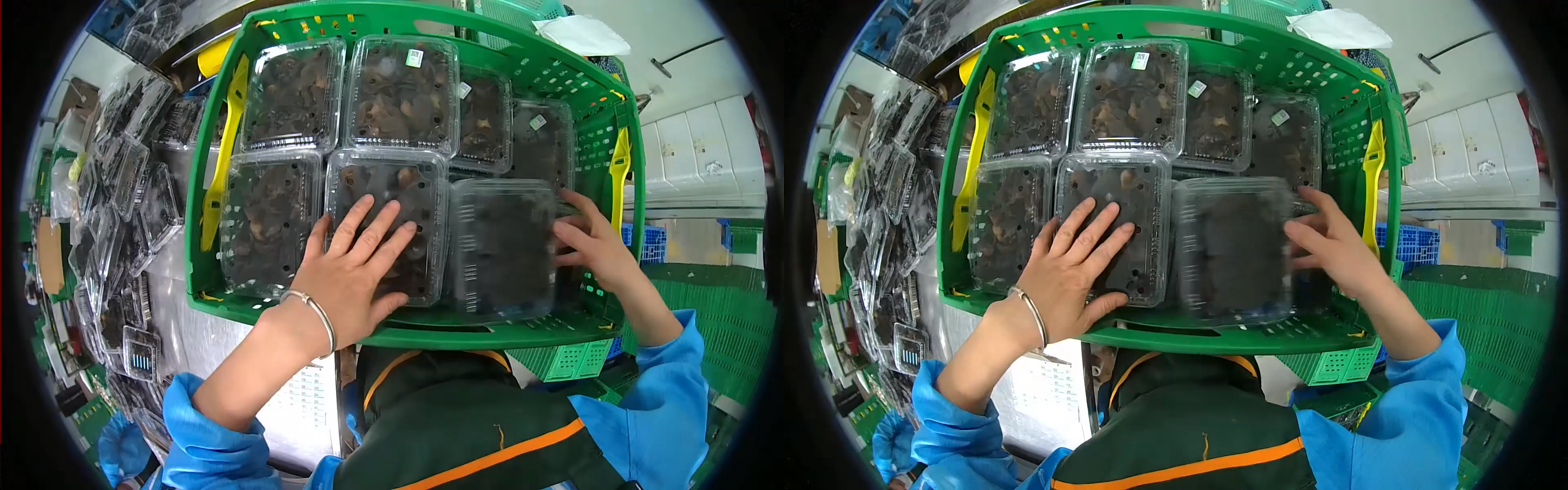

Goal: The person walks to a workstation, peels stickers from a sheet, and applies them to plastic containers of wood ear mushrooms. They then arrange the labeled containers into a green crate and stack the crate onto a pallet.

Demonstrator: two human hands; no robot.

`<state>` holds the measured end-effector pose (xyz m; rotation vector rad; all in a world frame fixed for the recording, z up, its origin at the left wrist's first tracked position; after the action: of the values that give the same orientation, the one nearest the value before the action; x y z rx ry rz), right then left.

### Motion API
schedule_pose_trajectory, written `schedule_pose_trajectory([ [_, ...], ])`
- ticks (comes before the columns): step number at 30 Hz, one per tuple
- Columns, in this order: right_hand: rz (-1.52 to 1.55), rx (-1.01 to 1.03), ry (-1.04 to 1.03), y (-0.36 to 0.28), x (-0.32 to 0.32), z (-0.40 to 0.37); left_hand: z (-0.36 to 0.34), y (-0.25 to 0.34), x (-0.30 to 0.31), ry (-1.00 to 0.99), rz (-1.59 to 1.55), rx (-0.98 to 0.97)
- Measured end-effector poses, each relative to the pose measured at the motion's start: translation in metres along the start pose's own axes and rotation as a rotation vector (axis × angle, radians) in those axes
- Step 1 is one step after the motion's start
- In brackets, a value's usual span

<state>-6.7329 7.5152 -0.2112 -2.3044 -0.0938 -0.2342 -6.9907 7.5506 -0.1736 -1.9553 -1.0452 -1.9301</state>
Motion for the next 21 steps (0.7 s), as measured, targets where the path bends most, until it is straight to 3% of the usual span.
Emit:
schedule_pose_trajectory([
  [4,0.037,-0.047,-0.128,0.007,-0.029,0.015,-0.004,-0.004,0.031,0.059,-0.05,0.059],
  [6,-0.645,0.417,0.048,-0.036,-0.012,0.021,-0.022,-0.011,0.047,0.146,-0.21,0.068],
  [8,-0.792,0.837,0.323,-0.112,-0.009,0.012,-0.053,-0.02,0.083,0.405,-0.286,0.138],
  [10,-1.529,1.001,0.407,-0.095,-0.016,0.046,-0.1,-0.042,0.105,0.59,-0.254,0.267],
  [12,-1.5,0.632,0.513,-0.055,0.042,0.087,-0.179,-0.085,0.097,0.72,-0.215,0.555],
  [14,-1.23,0.222,0.558,-0.013,0.109,0.121,-0.276,-0.133,0.065,0.821,-0.356,0.887],
  [15,-1.236,0.213,0.564,-0.009,0.105,0.127,-0.317,-0.151,0.046,0.942,-0.534,0.987],
  [17,-0.664,0.047,0.735,0.005,0.133,0.122,-0.358,-0.161,0.029,1.015,-0.538,1.004],
  [18,-0.672,0.062,0.744,-0.001,0.13,0.12,-0.366,-0.163,0.024,1.026,-0.527,1.009],
  [20,0.044,-0.009,0.476,0.024,0.097,0.14,-0.357,-0.159,0.02,0.981,-0.524,0.996],
  [21,0.08,0.032,0.283,0.018,0.078,0.151,-0.357,-0.16,0.018,0.913,-0.453,1.047],
])
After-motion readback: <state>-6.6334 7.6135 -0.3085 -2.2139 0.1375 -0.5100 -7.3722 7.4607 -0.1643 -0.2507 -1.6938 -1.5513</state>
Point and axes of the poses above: each hand's wrist, its own z-axis towards the middle knuckle, its own x-axis out of the back of the hand, y = z × x, the point moved 10 cm from there along z, towards the middle knuckle, and after that the axes turned 3 degrees about -x, right-handed, at the moved point
